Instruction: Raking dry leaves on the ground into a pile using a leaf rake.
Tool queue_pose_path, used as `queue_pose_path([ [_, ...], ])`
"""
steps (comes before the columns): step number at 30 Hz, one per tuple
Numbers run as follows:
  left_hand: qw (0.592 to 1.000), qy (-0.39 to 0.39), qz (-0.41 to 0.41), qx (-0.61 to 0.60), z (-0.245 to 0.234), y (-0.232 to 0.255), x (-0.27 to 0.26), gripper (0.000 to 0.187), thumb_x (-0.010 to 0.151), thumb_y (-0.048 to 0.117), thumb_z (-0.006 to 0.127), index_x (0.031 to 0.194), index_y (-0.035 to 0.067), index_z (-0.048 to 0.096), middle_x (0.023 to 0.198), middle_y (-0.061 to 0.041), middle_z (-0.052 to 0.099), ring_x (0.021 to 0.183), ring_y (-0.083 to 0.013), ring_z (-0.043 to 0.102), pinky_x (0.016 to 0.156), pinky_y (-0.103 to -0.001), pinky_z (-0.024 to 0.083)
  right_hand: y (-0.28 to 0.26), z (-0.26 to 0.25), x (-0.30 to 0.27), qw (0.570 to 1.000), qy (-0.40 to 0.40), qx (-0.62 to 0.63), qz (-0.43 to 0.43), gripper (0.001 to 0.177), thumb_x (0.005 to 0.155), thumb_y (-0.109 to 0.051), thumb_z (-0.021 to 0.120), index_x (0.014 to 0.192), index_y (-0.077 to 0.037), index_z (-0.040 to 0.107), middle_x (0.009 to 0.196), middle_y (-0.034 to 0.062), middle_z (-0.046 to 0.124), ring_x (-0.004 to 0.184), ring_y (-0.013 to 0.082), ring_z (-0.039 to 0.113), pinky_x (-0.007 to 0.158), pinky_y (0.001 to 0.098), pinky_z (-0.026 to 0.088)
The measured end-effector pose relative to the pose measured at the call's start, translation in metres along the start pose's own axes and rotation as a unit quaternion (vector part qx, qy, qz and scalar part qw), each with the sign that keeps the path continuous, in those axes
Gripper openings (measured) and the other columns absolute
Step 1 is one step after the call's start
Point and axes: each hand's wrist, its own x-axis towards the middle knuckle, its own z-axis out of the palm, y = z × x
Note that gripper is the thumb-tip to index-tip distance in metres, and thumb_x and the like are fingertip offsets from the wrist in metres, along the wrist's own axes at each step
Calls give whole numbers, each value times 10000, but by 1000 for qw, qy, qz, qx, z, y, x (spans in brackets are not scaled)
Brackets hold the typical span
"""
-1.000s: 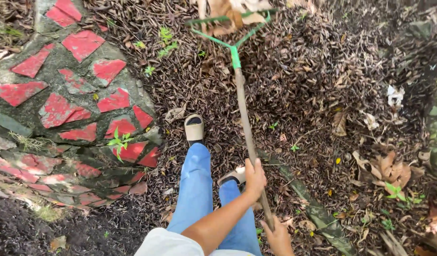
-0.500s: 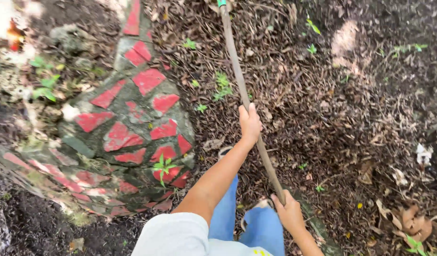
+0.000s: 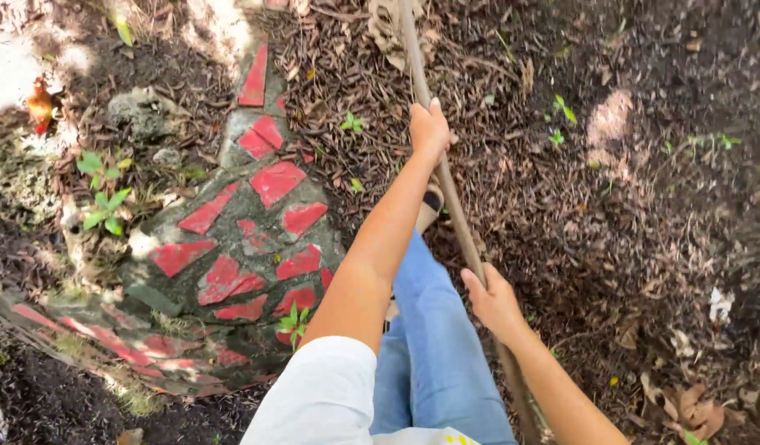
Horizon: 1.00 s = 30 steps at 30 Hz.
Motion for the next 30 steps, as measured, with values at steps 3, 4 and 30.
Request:
queue_pose_path([
  [3,998,12,-10,63,1,-6,31,505,942,266,300,1241,-138,251,870,-269,543,397,-161,557,287,-252,475,-40,-3,9,995,-43,61,60,293,941,-306,468,847,-33,522,529,68,524,395,127,490,359,246,411],
  [4,999,7,-20,35,1,-1,21,463,951,249,302,1204,-138,290,800,-228,547,387,-177,552,287,-270,464,-47,-10,2,994,-57,26,94,332,936,-320,487,1050,-8,503,779,162,570,675,239,555,569,339,455],
  [30,988,1,-35,153,-19,324,173,394,963,87,349,1317,48,180,701,-55,498,428,-99,424,330,-203,385,-405,-19,244,999,-1,-26,-44,240,951,-231,420,1051,-32,510,736,20,507,526,100,420,415,238,380],
])
